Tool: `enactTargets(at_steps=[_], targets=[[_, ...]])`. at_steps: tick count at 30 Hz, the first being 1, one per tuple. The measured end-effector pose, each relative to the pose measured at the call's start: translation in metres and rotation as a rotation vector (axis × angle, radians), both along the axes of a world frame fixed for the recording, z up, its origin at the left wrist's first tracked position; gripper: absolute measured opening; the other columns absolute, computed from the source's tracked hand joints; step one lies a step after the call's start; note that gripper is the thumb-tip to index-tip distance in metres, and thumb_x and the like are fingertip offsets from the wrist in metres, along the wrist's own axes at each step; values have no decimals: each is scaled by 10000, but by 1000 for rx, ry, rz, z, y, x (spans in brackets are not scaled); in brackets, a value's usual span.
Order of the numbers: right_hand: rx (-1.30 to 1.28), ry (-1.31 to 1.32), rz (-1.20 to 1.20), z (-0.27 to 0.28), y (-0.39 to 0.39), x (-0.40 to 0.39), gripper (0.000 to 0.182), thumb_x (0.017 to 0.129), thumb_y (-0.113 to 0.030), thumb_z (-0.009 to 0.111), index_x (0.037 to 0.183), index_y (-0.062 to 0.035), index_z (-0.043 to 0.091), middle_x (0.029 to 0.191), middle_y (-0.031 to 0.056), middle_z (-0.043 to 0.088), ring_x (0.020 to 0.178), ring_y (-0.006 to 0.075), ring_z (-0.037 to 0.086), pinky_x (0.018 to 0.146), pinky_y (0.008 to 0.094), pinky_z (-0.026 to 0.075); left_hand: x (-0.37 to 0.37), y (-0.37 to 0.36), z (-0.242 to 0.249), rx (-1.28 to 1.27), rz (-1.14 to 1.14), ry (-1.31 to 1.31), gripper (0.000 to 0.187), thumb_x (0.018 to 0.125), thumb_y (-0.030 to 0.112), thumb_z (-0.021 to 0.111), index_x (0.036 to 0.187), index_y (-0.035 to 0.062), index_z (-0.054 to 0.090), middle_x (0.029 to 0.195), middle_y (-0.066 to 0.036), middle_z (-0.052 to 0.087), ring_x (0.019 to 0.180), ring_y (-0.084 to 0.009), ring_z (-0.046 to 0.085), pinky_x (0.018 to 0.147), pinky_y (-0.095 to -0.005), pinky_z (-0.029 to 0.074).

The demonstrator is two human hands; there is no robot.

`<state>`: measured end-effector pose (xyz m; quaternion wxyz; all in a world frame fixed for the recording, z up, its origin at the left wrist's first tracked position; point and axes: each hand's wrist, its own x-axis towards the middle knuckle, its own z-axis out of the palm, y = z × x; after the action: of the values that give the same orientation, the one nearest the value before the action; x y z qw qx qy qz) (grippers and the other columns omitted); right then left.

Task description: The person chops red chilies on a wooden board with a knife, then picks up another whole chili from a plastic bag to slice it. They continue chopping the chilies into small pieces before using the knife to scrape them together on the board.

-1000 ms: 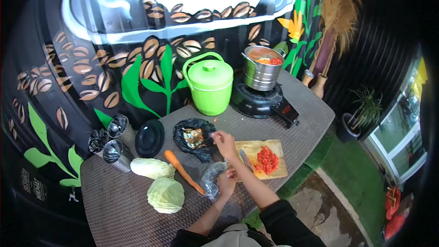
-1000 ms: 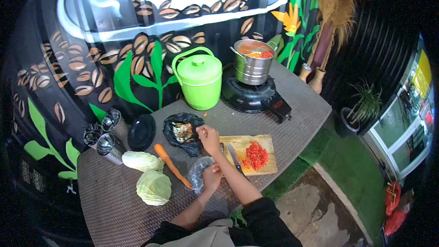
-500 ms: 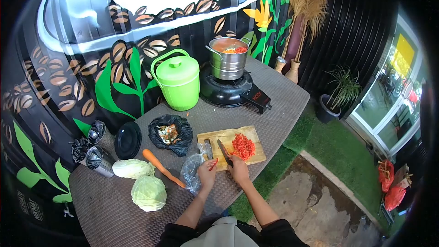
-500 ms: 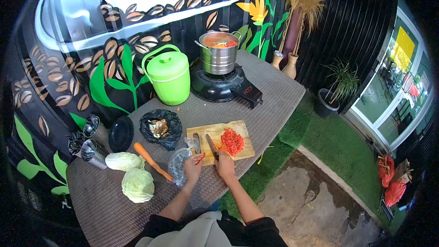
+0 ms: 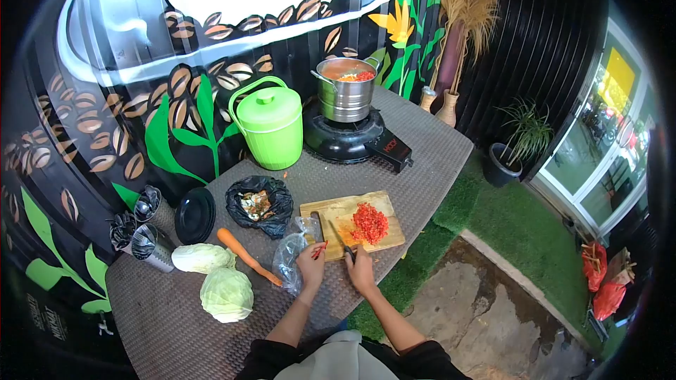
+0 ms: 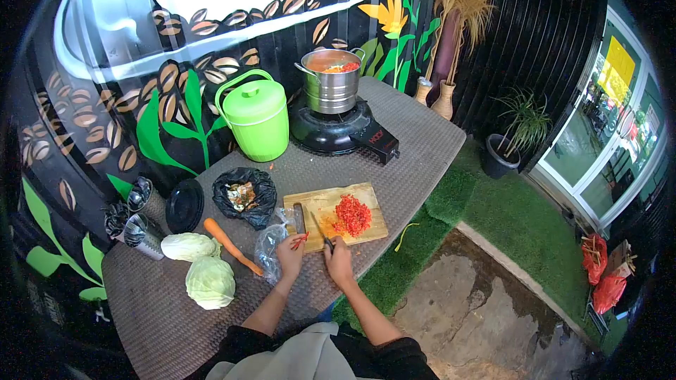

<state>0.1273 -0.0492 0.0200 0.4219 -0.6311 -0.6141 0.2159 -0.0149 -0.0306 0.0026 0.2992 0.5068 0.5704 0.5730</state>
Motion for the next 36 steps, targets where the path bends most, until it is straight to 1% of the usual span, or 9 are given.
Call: enactTargets(at_steps=[5, 12, 16, 18, 20, 23, 25, 29, 36], targets=[[-49, 75, -124, -3, 10, 24, 158, 877, -97, 580, 947, 29, 514, 788, 255, 622, 795, 438, 615, 677, 484, 467, -3, 1, -4, 9, -38, -13, 171, 794, -62, 634, 955, -28, 682, 862, -121, 705, 786, -139, 672, 712, -241, 516], [-66, 10, 28, 4, 1, 22, 179, 874, -121, 594, 943, 23, 513, 822, 271, 621, 798, 439, 617, 672, 491, 472, 12, 10, 1, -28, -86, 20, 183, 795, -46, 651, 971, -9, 684, 868, -131, 702, 765, -145, 672, 696, -247, 516], [-106, 58, -111, 5, 12, 34, 185, 871, -117, 592, 949, 35, 521, 835, 271, 625, 816, 435, 617, 689, 495, 470, 14, 20, 8, 30, -182, 162, 172, 778, -36, 684, 949, -18, 675, 882, -123, 688, 793, -175, 678, 690, -266, 531], [-91, 26, -81, 5, 12, 39, 185, 871, -118, 590, 953, 34, 524, 849, 273, 624, 823, 438, 615, 697, 498, 473, 13, 24, 3, 41, -197, 215, 173, 769, -36, 691, 939, -11, 678, 871, -123, 682, 782, -184, 678, 685, -272, 534], [-75, -7, -53, 2, 12, 40, 185, 871, -118, 589, 956, 34, 527, 863, 275, 623, 829, 441, 613, 704, 500, 476, 8, 29, -15, 86, -216, 248, 148, 762, 15, 694, 910, 9, 690, 828, -127, 659, 783, -261, 620, 706, -338, 503], [-104, -198, -7, -2, 12, 34, 245, 893, -172, 559, 1029, 25, 508, 877, 299, 613, 849, 442, 615, 722, 516, 487, 6, 23, 2, 106, -256, 355, 142, 760, 55, 700, 895, 15, 699, 806, -125, 639, 798, -279, 570, 715, -359, 471], [-318, -338, -28, 7, 10, 27, 324, 922, -243, 505, 1123, 9, 462, 838, 299, 618, 816, 445, 624, 724, 539, 495, 6, 26, -3, 150, -255, 376, 134, 768, 74, 700, 888, 15, 702, 809, -123, 639, 802, -279, 565, 721, -359, 465], [-313, -374, 42, 10, 10, 19, 339, 934, -303, 487, 1120, -29, 418, 791, 279, 617, 782, 455, 622, 678, 555, 492, 6, 25, 1, 183, -254, 433, 126, 783, 97, 699, 881, 18, 708, 822, -115, 643, 821, -284, 562, 742, -359, 460], [-293, -351, 41, 1, 11, 14, 425, 939, -313, 473, 1209, 11, 421, 731, 274, 629, 691, 454, 628, 639, 552, 497, 7, 26, -1, 183, -225, 445, 137, 780, 100, 717, 902, 37, 726, 844, -99, 654, 824, -264, 570, 726, -353, 462]])
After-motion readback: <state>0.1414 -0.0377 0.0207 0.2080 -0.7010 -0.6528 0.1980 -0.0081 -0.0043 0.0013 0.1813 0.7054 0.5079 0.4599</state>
